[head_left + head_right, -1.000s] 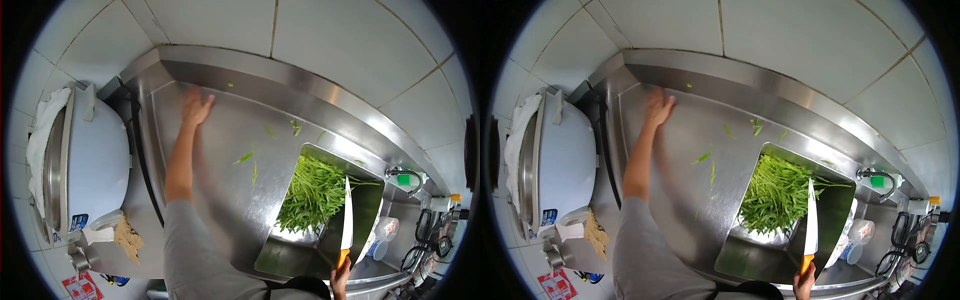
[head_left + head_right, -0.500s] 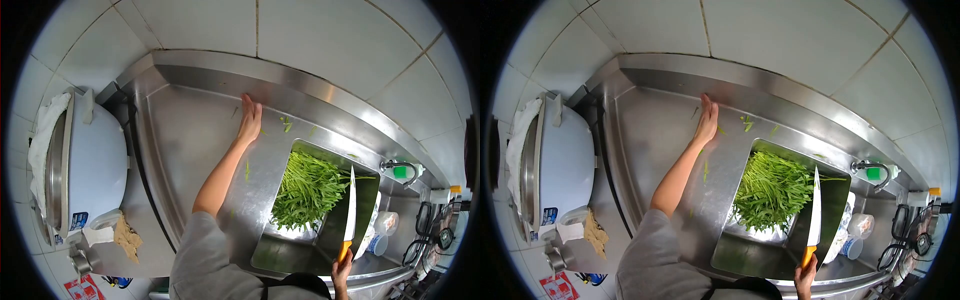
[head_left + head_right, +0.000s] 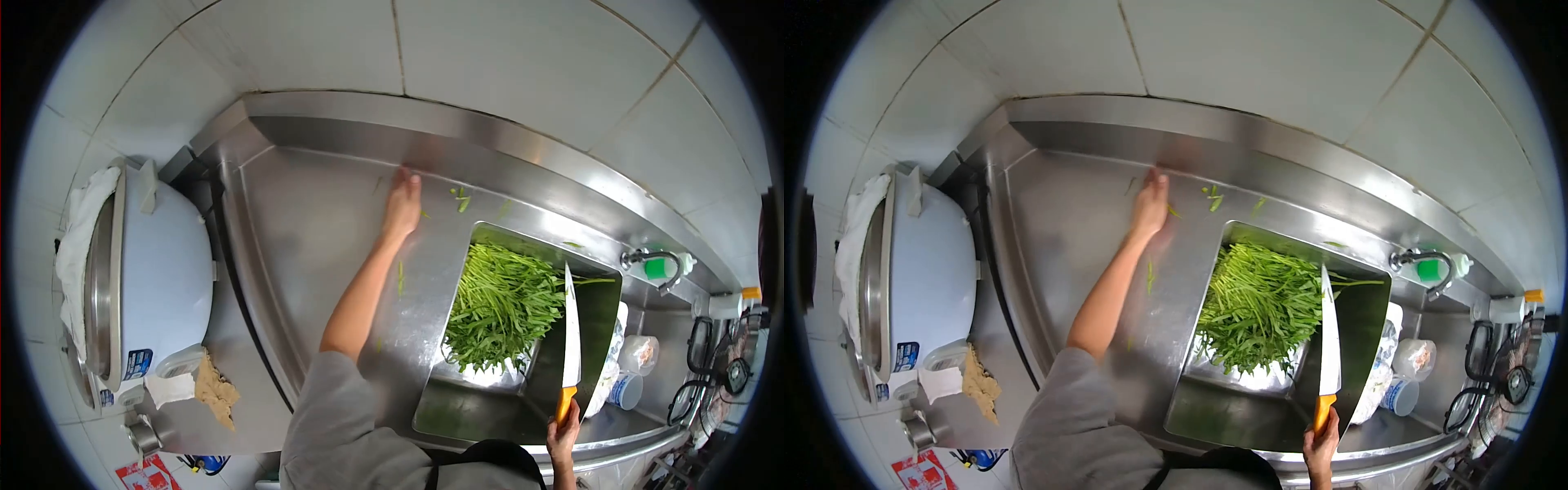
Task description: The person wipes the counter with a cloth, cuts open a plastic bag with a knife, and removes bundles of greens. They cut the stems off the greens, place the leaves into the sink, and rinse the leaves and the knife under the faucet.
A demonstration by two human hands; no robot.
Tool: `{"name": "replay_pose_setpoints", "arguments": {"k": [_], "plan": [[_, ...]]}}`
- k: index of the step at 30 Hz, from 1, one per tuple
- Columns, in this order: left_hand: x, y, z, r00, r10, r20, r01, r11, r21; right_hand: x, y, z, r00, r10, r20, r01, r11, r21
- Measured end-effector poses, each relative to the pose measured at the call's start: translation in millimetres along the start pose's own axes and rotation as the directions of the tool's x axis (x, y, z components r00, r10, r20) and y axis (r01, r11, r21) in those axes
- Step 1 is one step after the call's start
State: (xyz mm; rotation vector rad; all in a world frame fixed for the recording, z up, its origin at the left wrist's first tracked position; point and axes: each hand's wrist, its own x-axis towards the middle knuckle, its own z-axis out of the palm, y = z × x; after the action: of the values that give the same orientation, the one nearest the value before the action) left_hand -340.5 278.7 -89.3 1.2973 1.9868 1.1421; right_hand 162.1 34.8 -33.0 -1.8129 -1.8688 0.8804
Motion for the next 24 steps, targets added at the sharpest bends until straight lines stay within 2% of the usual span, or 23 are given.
{"name": "replay_pose_setpoints", "arguments": {"k": [2,3,4,5,6,7,8,9,10,11,12,14,15,16,18,20,21,22,24], "plan": [[-7.7,-8.0,-32.3,0.999,-0.032,0.002,0.031,0.987,0.155,-3.7,-9.2,-10.6,0.999,0.026,0.027,-0.024,0.997,-0.077],[-12.4,-20.3,-46.7,0.999,-0.032,0.013,0.030,0.987,0.157,-5.1,-7.8,-11.3,0.998,-0.043,-0.036,0.038,0.991,-0.128],[-17.2,-35.4,-60.6,1.000,0.027,-0.017,-0.019,0.938,0.346,-9.1,-2.7,-12.1,0.999,0.013,-0.039,-0.014,1.000,-0.015],[-21.5,-41.1,-67.1,0.995,0.094,-0.035,-0.062,0.850,0.523,-10.9,5.9,-11.8,0.998,-0.010,-0.060,0.009,1.000,-0.021],[-25.2,-35.0,-62.5,0.995,0.099,-0.026,-0.070,0.845,0.530,-13.6,12.6,-10.5,0.996,-0.034,-0.082,0.032,0.999,-0.027],[-27.9,-25.3,-50.7,0.990,0.117,0.082,-0.143,0.784,0.604,-13.9,6.9,-13.2,0.993,0.117,-0.024,-0.114,0.988,0.108],[-35.7,-17.1,-37.5,0.974,0.117,0.195,-0.219,0.717,0.662,-13.6,6.9,-10.4,0.996,0.024,-0.085,-0.018,0.997,0.074],[-51.6,-12.9,-20.1,0.971,0.106,0.214,-0.224,0.716,0.661,-15.5,-4.2,-11.7,0.996,0.066,-0.053,-0.060,0.992,0.107],[-58.2,-4.2,0.9,0.928,0.248,0.279,-0.368,0.730,0.576,-10.0,-11.2,-14.6,0.996,0.084,-0.036,-0.078,0.988,0.136],[-58.8,4.1,14.9,0.860,0.395,0.325,-0.509,0.716,0.478,-11.5,-1.1,-11.5,0.996,0.040,-0.083,-0.031,0.994,0.108],[-50.7,9.6,16.4,0.850,0.418,0.322,-0.526,0.711,0.466,-15.2,7.6,-11.5,0.993,0.066,-0.098,-0.050,0.987,0.155],[-24.1,11.7,5.5,0.927,0.333,0.173,-0.374,0.793,0.480,-21.0,9.1,-17.6,0.989,-0.029,-0.142,0.032,0.999,0.016],[-10.7,7.0,-4.2,0.956,0.275,0.103,-0.287,0.802,0.524,-23.7,0.4,-23.5,0.991,0.009,-0.136,-0.011,1.000,-0.016],[0.9,0.9,-17.7,0.976,0.216,0.024,-0.191,0.802,0.566,-26.7,5.7,-26.0,0.989,-0.026,-0.143,0.020,0.999,-0.043],[0.9,-22.1,-38.5,0.998,0.018,-0.065,0.021,0.832,0.555,-35.7,17.0,-26.7,0.989,-0.008,-0.146,0.009,1.000,0.004],[11.5,-42.1,-54.9,0.992,0.048,-0.114,0.021,0.840,0.542,-39.4,17.5,-26.2,0.988,-0.026,-0.155,0.024,1.000,-0.017],[10.6,-44.1,-57.8,0.985,0.054,-0.163,0.040,0.852,0.523,-42.2,20.5,-24.9,0.989,0.005,-0.145,-0.001,1.000,0.028],[9.4,-47.3,-55.4,0.988,0.041,-0.150,0.046,0.845,0.533,-45.0,24.7,-21.9,0.990,0.074,-0.124,-0.065,0.995,0.070],[15.5,-43.3,-51.0,0.986,0.158,0.053,-0.154,0.745,0.649,-42.0,15.7,-20.2,0.993,0.071,-0.098,-0.067,0.997,0.045]]}}
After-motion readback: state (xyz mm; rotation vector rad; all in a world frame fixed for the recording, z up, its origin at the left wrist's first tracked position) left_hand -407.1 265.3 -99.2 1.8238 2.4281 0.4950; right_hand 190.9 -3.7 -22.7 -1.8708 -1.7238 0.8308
